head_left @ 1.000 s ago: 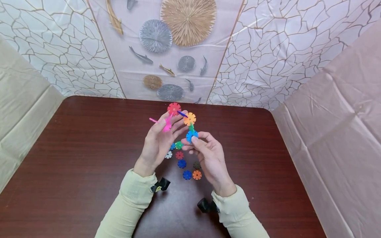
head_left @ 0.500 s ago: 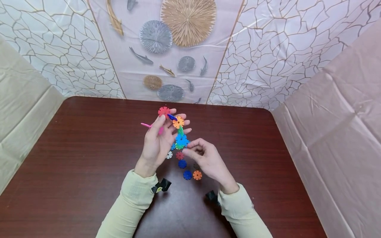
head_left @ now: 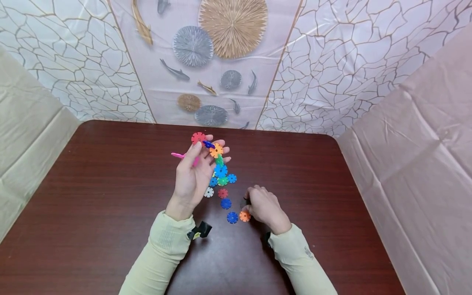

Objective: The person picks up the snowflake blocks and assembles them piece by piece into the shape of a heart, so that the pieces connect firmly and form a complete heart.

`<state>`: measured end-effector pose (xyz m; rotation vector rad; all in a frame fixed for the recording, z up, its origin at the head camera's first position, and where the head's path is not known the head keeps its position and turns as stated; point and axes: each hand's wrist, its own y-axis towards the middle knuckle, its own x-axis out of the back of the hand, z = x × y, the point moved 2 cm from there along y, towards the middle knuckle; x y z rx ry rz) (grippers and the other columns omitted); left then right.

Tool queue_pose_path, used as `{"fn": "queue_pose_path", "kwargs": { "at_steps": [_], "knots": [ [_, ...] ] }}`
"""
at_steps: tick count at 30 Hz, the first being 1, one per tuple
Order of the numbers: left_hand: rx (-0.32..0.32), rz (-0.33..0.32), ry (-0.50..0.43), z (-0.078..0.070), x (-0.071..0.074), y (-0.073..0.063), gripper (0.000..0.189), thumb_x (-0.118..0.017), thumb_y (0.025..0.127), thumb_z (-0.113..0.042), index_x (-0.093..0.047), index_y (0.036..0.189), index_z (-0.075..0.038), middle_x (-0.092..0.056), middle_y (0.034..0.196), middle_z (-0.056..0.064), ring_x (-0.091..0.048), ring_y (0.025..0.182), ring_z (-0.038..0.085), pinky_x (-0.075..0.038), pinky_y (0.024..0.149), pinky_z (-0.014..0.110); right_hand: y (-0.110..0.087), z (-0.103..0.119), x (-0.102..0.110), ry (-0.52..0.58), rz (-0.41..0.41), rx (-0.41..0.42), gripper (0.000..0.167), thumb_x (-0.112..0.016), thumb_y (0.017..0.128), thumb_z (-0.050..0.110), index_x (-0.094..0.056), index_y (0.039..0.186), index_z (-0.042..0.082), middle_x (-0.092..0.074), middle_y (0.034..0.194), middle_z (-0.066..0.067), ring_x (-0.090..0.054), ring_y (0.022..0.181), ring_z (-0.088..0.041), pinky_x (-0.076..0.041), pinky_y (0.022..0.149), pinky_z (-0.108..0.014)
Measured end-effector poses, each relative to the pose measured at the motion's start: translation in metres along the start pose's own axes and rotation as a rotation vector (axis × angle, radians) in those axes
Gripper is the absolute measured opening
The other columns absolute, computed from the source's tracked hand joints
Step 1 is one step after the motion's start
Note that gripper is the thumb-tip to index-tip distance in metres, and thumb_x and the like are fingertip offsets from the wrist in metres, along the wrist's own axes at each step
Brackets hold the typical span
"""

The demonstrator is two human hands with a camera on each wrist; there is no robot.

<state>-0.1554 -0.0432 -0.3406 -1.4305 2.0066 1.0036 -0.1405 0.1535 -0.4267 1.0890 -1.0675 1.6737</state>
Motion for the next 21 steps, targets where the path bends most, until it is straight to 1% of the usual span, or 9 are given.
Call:
{"fn": "queue_pose_path", "kwargs": {
  "at_steps": [4, 6, 8, 10, 12, 14, 16, 19, 21],
  "knots": [
    [-0.010, -0.007, 0.003, -0.001, -0.001, 0.001, 0.033, -0.045, 0.101, -0.028, -0.050, 0.125, -0.006, -0.051, 0.126, 0.023, -0.056, 0.112, 0.034, -0.043, 0.100, 0.048, 0.004, -0.005, -0.001, 0.019, 0.008, -0.014, 0.018, -0.079, 0.080, 0.018, -0.069, 0.093, 0.011, -0.058, 0.089, 0.000, -0.055, 0.088, -0.021, -0.053, 0.074, -0.041],
    [-0.011, -0.014, -0.004, -0.002, 0.000, 0.001, 0.033, -0.046, 0.100, -0.028, -0.050, 0.124, -0.006, -0.052, 0.125, 0.022, -0.056, 0.112, 0.034, -0.043, 0.100, 0.048, 0.006, -0.006, -0.001, 0.041, 0.018, -0.026, 0.018, -0.078, 0.081, 0.018, -0.066, 0.093, 0.012, -0.058, 0.086, 0.001, -0.056, 0.084, -0.019, -0.053, 0.073, -0.040],
    [-0.015, -0.023, -0.010, -0.002, 0.000, 0.001, 0.032, -0.046, 0.100, -0.028, -0.051, 0.123, -0.006, -0.053, 0.124, 0.021, -0.057, 0.111, 0.034, -0.043, 0.100, 0.047, 0.006, -0.006, 0.000, 0.096, 0.021, -0.045, 0.017, -0.077, 0.083, 0.018, -0.062, 0.092, 0.014, -0.059, 0.082, 0.004, -0.056, 0.078, -0.015, -0.051, 0.070, -0.038],
    [-0.021, -0.035, -0.020, -0.002, 0.000, 0.000, 0.031, -0.046, 0.100, -0.027, -0.051, 0.122, -0.006, -0.054, 0.122, 0.020, -0.057, 0.110, 0.034, -0.044, 0.100, 0.047, 0.005, -0.004, 0.003, 0.215, -0.008, -0.056, 0.019, -0.076, 0.085, 0.018, -0.059, 0.093, 0.015, -0.058, 0.076, 0.004, -0.056, 0.071, -0.013, -0.049, 0.068, -0.035],
    [-0.031, -0.044, -0.029, -0.002, 0.000, 0.000, 0.030, -0.045, 0.100, -0.026, -0.052, 0.121, -0.006, -0.055, 0.122, 0.020, -0.057, 0.110, 0.034, -0.043, 0.101, 0.048, 0.004, 0.000, 0.007, 0.386, -0.066, -0.042, 0.018, -0.075, 0.086, 0.018, -0.060, 0.095, 0.015, -0.058, 0.073, 0.004, -0.056, 0.065, -0.013, -0.049, 0.064, -0.032],
    [-0.041, -0.051, -0.044, -0.003, 0.000, 0.000, 0.029, -0.043, 0.101, -0.024, -0.051, 0.121, -0.005, -0.054, 0.122, 0.020, -0.056, 0.112, 0.035, -0.041, 0.102, 0.049, 0.000, 0.007, 0.013, 0.568, -0.146, 0.010, 0.018, -0.075, 0.086, 0.018, -0.064, 0.099, 0.015, -0.060, 0.075, 0.004, -0.057, 0.064, -0.014, -0.051, 0.062, -0.030],
    [-0.053, -0.058, -0.058, -0.003, 0.000, -0.001, 0.028, -0.042, 0.101, -0.023, -0.051, 0.121, -0.005, -0.055, 0.122, 0.020, -0.056, 0.113, 0.036, -0.039, 0.104, 0.050, -0.005, 0.016, 0.021, 0.729, -0.222, 0.086, 0.018, -0.075, 0.086, 0.020, -0.067, 0.102, 0.015, -0.063, 0.078, 0.002, -0.058, 0.065, -0.017, -0.052, 0.060, -0.029],
    [-0.072, -0.063, -0.066, -0.003, 0.000, -0.001, 0.028, -0.040, 0.102, -0.023, -0.050, 0.122, -0.006, -0.056, 0.121, 0.019, -0.056, 0.112, 0.035, -0.038, 0.105, 0.050, -0.015, 0.031, 0.033, 0.883, -0.314, 0.173, 0.015, -0.075, 0.087, 0.024, -0.071, 0.100, 0.017, -0.067, 0.082, 0.001, -0.059, 0.066, -0.020, -0.052, 0.058, -0.028],
    [-0.083, -0.065, -0.063, -0.004, 0.000, -0.001, 0.028, -0.040, 0.102, -0.023, -0.050, 0.122, -0.006, -0.057, 0.120, 0.018, -0.057, 0.112, 0.034, -0.039, 0.105, 0.049, -0.021, 0.040, 0.040, 0.970, -0.365, 0.203, 0.015, -0.075, 0.086, 0.025, -0.071, 0.097, 0.016, -0.069, 0.082, -0.001, -0.060, 0.067, -0.024, -0.051, 0.058, -0.028]
  ]
}}
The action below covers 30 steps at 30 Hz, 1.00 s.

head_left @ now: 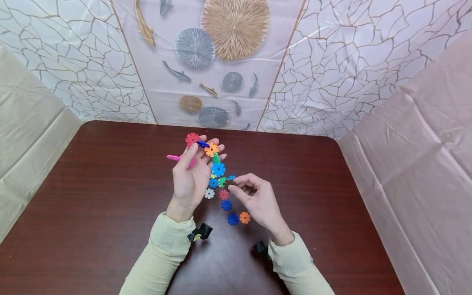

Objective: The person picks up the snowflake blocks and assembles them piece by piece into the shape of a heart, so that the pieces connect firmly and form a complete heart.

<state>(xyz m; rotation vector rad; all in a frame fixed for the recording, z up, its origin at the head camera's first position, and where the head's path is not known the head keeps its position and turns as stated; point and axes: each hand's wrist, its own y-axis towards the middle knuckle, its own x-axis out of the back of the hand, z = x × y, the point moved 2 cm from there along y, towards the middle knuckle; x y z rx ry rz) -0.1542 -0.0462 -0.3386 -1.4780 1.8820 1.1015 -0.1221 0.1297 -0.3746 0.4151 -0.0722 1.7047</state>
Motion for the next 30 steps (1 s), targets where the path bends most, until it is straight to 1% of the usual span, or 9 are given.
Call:
{"fn": "queue_pose_path", "kwargs": {
  "at_steps": [4, 7, 11, 14, 17, 19, 23, 25, 30],
  "knots": [
    [-0.005, -0.002, -0.011, 0.000, -0.001, -0.001, 0.029, -0.040, 0.102, -0.024, -0.049, 0.123, -0.006, -0.056, 0.120, 0.019, -0.057, 0.111, 0.035, -0.039, 0.105, 0.048, -0.004, 0.014, -0.007, 0.108, -0.081, 0.041, 0.016, -0.077, 0.084, 0.022, -0.069, 0.093, 0.012, -0.071, 0.082, -0.004, -0.063, 0.066, -0.027, -0.053, 0.058, -0.029],
    [-0.002, -0.006, -0.008, 0.001, -0.001, -0.001, 0.029, -0.041, 0.102, -0.024, -0.049, 0.123, -0.006, -0.056, 0.120, 0.019, -0.057, 0.112, 0.036, -0.038, 0.106, 0.049, -0.007, 0.019, -0.012, 0.144, -0.125, 0.055, 0.016, -0.078, 0.084, 0.018, -0.067, 0.092, 0.008, -0.072, 0.082, -0.005, -0.064, 0.065, -0.024, -0.055, 0.058, -0.029],
    [0.002, -0.008, 0.003, 0.002, -0.002, -0.002, 0.029, -0.043, 0.101, -0.024, -0.048, 0.124, -0.006, -0.057, 0.120, 0.018, -0.057, 0.112, 0.035, -0.037, 0.107, 0.050, -0.009, 0.020, -0.016, 0.151, -0.168, 0.061, 0.018, -0.079, 0.083, 0.016, -0.066, 0.090, 0.007, -0.072, 0.079, -0.006, -0.064, 0.062, -0.021, -0.055, 0.056, -0.029],
    [0.000, -0.009, 0.009, 0.003, -0.003, -0.002, 0.030, -0.043, 0.101, -0.024, -0.048, 0.124, -0.006, -0.057, 0.120, 0.017, -0.057, 0.112, 0.034, -0.036, 0.107, 0.051, -0.009, 0.021, -0.019, 0.149, -0.189, 0.059, 0.018, -0.080, 0.082, 0.017, -0.065, 0.088, 0.007, -0.071, 0.076, -0.006, -0.061, 0.059, -0.021, -0.052, 0.052, -0.027],
    [-0.003, -0.010, 0.024, 0.003, -0.003, -0.002, 0.030, -0.043, 0.101, -0.025, -0.048, 0.123, -0.006, -0.058, 0.119, 0.017, -0.058, 0.112, 0.035, -0.036, 0.108, 0.051, -0.009, 0.023, -0.020, 0.151, -0.209, 0.054, 0.018, -0.080, 0.081, 0.015, -0.066, 0.086, 0.006, -0.070, 0.075, -0.007, -0.060, 0.058, -0.021, -0.051, 0.051, -0.025],
    [-0.005, -0.010, 0.028, 0.003, -0.003, -0.003, 0.029, -0.043, 0.101, -0.025, -0.048, 0.122, -0.006, -0.058, 0.119, 0.017, -0.059, 0.112, 0.035, -0.036, 0.108, 0.052, -0.009, 0.026, -0.021, 0.148, -0.221, 0.043, 0.016, -0.080, 0.080, 0.010, -0.066, 0.086, 0.004, -0.070, 0.075, -0.009, -0.060, 0.058, -0.020, -0.051, 0.052, -0.024],
    [-0.007, -0.007, 0.031, 0.003, -0.003, -0.002, 0.029, -0.043, 0.101, -0.025, -0.049, 0.121, -0.006, -0.058, 0.119, 0.017, -0.059, 0.114, 0.037, -0.035, 0.108, 0.053, -0.011, 0.044, -0.021, 0.116, -0.234, 0.038, 0.014, -0.078, 0.079, -0.001, -0.064, 0.084, -0.003, -0.070, 0.074, -0.013, -0.059, 0.057, -0.018, -0.052, 0.053, -0.026],
    [-0.010, -0.006, 0.036, 0.003, -0.003, -0.003, 0.029, -0.042, 0.101, -0.025, -0.049, 0.121, -0.007, -0.058, 0.119, 0.017, -0.058, 0.115, 0.037, -0.035, 0.108, 0.053, -0.011, 0.045, -0.022, 0.093, -0.240, 0.048, 0.014, -0.077, 0.079, -0.003, -0.064, 0.083, -0.004, -0.069, 0.073, -0.014, -0.059, 0.057, -0.019, -0.052, 0.053, -0.028],
    [-0.018, -0.002, 0.041, 0.003, -0.004, -0.003, 0.029, -0.042, 0.101, -0.025, -0.048, 0.122, -0.007, -0.058, 0.120, 0.017, -0.056, 0.116, 0.037, -0.036, 0.108, 0.052, -0.008, 0.028, -0.024, 0.058, -0.260, 0.109, 0.014, -0.080, 0.079, 0.007, -0.066, 0.083, 0.005, -0.071, 0.076, -0.006, -0.062, 0.058, -0.018, -0.055, 0.054, -0.029]
  ]
}}
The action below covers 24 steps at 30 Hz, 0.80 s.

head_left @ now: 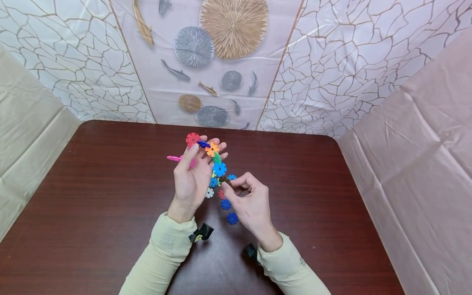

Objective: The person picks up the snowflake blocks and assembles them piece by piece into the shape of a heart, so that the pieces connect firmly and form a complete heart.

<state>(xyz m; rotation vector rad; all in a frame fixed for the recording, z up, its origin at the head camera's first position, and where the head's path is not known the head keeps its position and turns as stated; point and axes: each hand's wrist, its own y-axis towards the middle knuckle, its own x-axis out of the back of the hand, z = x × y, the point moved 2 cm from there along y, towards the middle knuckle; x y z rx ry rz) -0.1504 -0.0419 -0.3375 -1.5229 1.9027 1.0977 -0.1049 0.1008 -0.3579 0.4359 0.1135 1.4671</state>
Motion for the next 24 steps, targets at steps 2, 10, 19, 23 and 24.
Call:
{"fn": "queue_pose_path", "kwargs": {
  "at_steps": [2, 10, 19, 23, 24],
  "knots": [
    [-0.001, 0.001, -0.004, 0.0003, -0.0007, 0.0000, 0.029, -0.042, 0.101, -0.025, -0.048, 0.122, -0.007, -0.057, 0.120, 0.017, -0.057, 0.115, 0.037, -0.036, 0.107, 0.051, 0.0002, -0.0014, -0.0004, -0.010, -0.001, 0.034, 0.014, -0.080, 0.080, 0.010, -0.067, 0.083, 0.008, -0.071, 0.076, -0.003, -0.063, 0.058, -0.016, -0.056, 0.055, -0.031],
    [-0.005, 0.003, 0.004, 0.0043, -0.0039, -0.0010, 0.030, -0.045, 0.099, -0.024, -0.047, 0.123, -0.006, -0.056, 0.120, 0.017, -0.058, 0.113, 0.034, -0.040, 0.104, 0.049, -0.0005, 0.0018, -0.0024, -0.070, -0.033, 0.143, 0.012, -0.079, 0.081, 0.010, -0.067, 0.082, 0.010, -0.071, 0.074, 0.001, -0.064, 0.057, -0.011, -0.056, 0.051, -0.036],
    [-0.017, 0.020, 0.097, 0.0071, -0.0046, -0.0012, 0.036, -0.044, 0.098, -0.026, -0.045, 0.122, 0.002, -0.051, 0.122, 0.016, -0.054, 0.114, 0.035, -0.043, 0.100, 0.046, -0.0025, 0.0048, -0.0035, -0.114, -0.061, 0.203, 0.013, -0.078, 0.082, 0.013, -0.066, 0.082, 0.009, -0.071, 0.074, 0.001, -0.063, 0.056, -0.010, -0.056, 0.051, -0.033],
    [-0.024, 0.035, 0.112, 0.0079, -0.0047, -0.0019, 0.039, -0.045, 0.099, -0.027, -0.047, 0.124, 0.003, -0.051, 0.124, 0.016, -0.054, 0.114, 0.035, -0.044, 0.099, 0.044, -0.0027, 0.0046, -0.0031, -0.109, -0.063, 0.182, 0.012, -0.078, 0.082, 0.013, -0.067, 0.083, 0.009, -0.071, 0.074, 0.001, -0.063, 0.055, -0.010, -0.056, 0.051, -0.034],
    [-0.025, 0.044, 0.117, 0.0083, -0.0053, -0.0024, 0.039, -0.045, 0.099, -0.027, -0.047, 0.124, 0.002, -0.051, 0.124, 0.016, -0.054, 0.114, 0.035, -0.044, 0.098, 0.044, -0.0027, 0.0048, -0.0030, -0.108, -0.063, 0.175, 0.012, -0.078, 0.082, 0.013, -0.067, 0.083, 0.009, -0.071, 0.074, 0.001, -0.063, 0.055, -0.010, -0.056, 0.051, -0.033]
  ]
}}
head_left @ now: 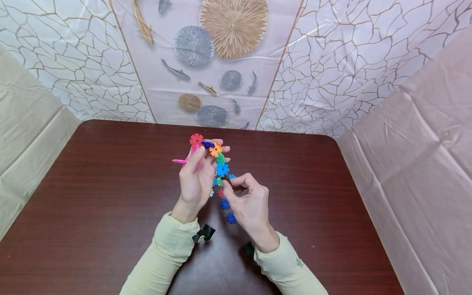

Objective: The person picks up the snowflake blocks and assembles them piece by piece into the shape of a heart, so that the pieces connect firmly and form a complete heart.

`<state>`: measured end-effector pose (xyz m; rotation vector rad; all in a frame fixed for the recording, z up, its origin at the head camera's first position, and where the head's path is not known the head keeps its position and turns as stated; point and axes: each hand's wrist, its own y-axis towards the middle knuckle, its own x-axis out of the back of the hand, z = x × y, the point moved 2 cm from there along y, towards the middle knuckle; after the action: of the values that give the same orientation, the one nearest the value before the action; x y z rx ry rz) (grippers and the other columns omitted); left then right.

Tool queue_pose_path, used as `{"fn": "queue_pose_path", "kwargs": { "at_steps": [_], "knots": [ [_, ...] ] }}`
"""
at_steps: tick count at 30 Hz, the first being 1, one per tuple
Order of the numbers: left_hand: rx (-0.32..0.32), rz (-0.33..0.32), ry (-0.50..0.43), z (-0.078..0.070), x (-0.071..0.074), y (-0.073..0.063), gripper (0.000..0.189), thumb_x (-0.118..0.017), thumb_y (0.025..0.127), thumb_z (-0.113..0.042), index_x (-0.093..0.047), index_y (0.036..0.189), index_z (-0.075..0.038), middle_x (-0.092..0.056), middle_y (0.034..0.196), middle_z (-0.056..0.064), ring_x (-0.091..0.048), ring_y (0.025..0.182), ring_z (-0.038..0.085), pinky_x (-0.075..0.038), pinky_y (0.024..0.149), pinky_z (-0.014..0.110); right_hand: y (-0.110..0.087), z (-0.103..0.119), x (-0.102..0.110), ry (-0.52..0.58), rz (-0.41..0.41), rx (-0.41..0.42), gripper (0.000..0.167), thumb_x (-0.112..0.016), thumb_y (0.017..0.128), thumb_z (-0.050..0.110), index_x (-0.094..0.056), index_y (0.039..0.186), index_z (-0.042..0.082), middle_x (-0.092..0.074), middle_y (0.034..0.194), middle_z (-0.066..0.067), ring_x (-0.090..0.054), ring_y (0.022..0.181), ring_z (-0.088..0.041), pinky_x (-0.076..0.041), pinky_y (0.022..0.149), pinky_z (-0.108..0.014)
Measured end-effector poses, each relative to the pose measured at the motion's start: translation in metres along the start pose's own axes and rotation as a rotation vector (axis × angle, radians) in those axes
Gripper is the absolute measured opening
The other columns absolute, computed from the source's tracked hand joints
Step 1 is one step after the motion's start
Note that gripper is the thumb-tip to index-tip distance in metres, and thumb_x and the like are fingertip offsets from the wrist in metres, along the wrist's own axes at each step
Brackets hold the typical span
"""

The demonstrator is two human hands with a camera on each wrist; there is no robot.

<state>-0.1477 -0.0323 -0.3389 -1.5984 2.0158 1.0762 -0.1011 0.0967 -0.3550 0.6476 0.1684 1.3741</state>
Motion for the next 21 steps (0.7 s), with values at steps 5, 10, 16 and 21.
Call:
{"fn": "queue_pose_path", "kwargs": {
  "at_steps": [5, 10, 16, 21],
  "knots": [
    [-0.022, 0.048, 0.024, 0.0014, -0.0040, -0.0013, 0.042, -0.042, 0.099, -0.024, -0.044, 0.128, 0.006, -0.051, 0.125, 0.015, -0.054, 0.111, 0.034, -0.043, 0.098, 0.041, 0.0007, 0.0000, -0.0003, 0.007, -0.005, -0.025, 0.012, -0.079, 0.081, 0.008, -0.067, 0.083, 0.007, -0.070, 0.072, -0.002, -0.063, 0.054, -0.013, -0.056, 0.050, -0.030],
    [-0.029, 0.050, 0.028, 0.0015, -0.0045, -0.0008, 0.043, -0.042, 0.099, -0.025, -0.044, 0.129, 0.006, -0.052, 0.124, 0.016, -0.055, 0.109, 0.033, -0.043, 0.098, 0.042, 0.0006, -0.0014, -0.0005, 0.022, -0.026, -0.042, 0.013, -0.079, 0.080, 0.008, -0.067, 0.082, 0.006, -0.070, 0.072, -0.004, -0.063, 0.055, -0.015, -0.055, 0.051, -0.027],
    [0.017, 0.028, -0.020, 0.0010, -0.0003, 0.0015, 0.039, -0.045, 0.099, -0.022, -0.041, 0.131, -0.001, -0.049, 0.131, 0.019, -0.054, 0.117, 0.038, -0.037, 0.108, 0.050, 0.0021, -0.0038, -0.0005, 0.044, -0.057, -0.009, 0.012, -0.078, 0.083, 0.015, -0.068, 0.087, 0.008, -0.071, 0.078, -0.001, -0.064, 0.061, -0.013, -0.055, 0.053, -0.027],
    [0.038, 0.051, -0.044, 0.0002, 0.0018, 0.0024, 0.045, -0.044, 0.098, -0.008, -0.034, 0.142, -0.008, -0.042, 0.141, 0.023, -0.043, 0.128, 0.049, -0.035, 0.108, 0.052, 0.0038, -0.0032, -0.0002, 0.051, -0.078, 0.023, 0.013, -0.078, 0.083, 0.016, -0.070, 0.089, 0.008, -0.072, 0.081, 0.000, -0.064, 0.063, -0.015, -0.055, 0.056, -0.028]
  ]
}}
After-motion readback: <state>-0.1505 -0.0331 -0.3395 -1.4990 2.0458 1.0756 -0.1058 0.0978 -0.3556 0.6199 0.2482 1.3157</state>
